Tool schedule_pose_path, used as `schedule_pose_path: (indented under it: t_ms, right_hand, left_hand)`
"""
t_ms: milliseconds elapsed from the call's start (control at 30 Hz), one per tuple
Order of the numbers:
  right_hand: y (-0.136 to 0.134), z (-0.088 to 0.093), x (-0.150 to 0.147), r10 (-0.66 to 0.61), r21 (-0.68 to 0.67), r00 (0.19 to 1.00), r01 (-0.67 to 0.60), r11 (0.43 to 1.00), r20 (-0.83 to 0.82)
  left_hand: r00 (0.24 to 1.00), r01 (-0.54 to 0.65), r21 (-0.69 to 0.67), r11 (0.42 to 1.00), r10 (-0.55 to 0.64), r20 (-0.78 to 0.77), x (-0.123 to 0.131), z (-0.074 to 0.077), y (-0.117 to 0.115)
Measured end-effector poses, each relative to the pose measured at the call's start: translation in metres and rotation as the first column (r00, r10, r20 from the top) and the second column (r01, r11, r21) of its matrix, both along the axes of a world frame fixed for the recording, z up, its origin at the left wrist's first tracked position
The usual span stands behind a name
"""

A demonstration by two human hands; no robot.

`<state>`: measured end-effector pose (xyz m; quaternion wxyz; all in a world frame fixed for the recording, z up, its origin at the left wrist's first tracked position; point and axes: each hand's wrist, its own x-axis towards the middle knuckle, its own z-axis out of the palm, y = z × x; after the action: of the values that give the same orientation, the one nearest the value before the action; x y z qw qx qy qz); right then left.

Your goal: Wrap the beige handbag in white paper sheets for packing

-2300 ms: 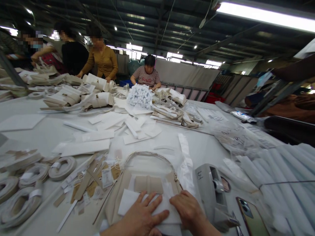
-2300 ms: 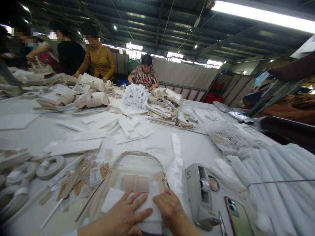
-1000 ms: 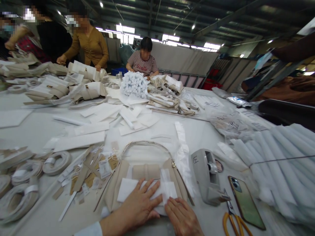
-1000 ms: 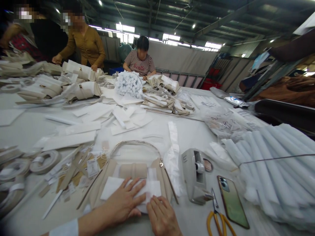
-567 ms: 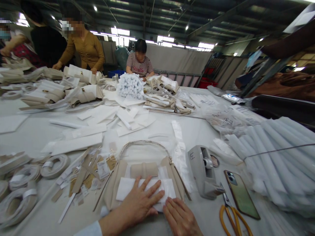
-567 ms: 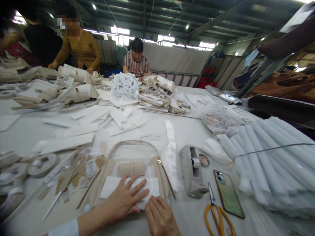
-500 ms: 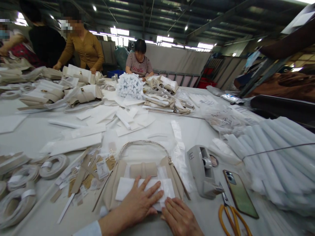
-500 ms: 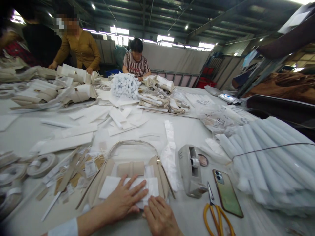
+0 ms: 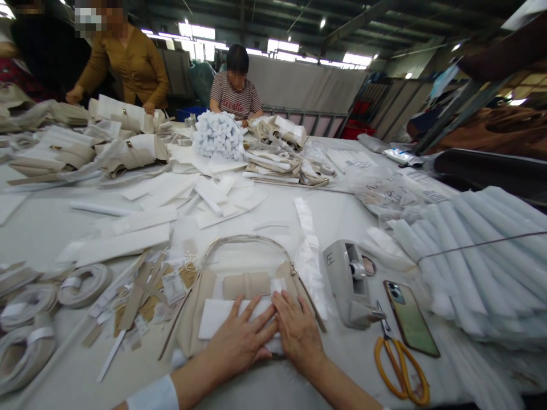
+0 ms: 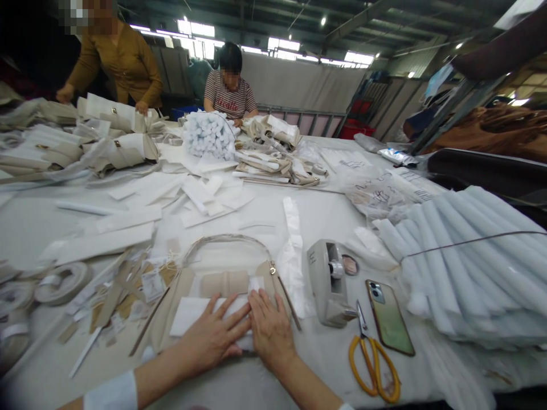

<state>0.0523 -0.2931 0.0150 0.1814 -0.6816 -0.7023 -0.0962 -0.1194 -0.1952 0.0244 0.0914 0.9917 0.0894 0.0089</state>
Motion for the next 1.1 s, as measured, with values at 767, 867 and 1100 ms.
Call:
schedule_pose_path:
  t_ms: [767, 867, 1100]
  right_hand:
    - [-0.129, 0.012, 0.020, 0.076, -0.009, 0.972, -0.080, 0.997, -0.225]
    - [-0.155, 0.007, 0.011, 0.125, -0.175, 0.979, -0.153, 0.973, -0.160]
    - [-0.128, -0.007, -0.006, 0.034, -0.154, 0.973, -0.071, 0.986, -0.230]
  left_hand:
    - [0.975, -0.086, -0.076, 0.993, 0.099, 0.197, 0.011, 0.000, -0.014]
    - [0.971, -0.096, -0.074, 0.993, 0.110, 0.212, 0.011, 0.003, -0.015]
    - [0.964, -0.092, -0.012, 0.996, 0.092, 0.251, 0.009, 0.000, -0.017]
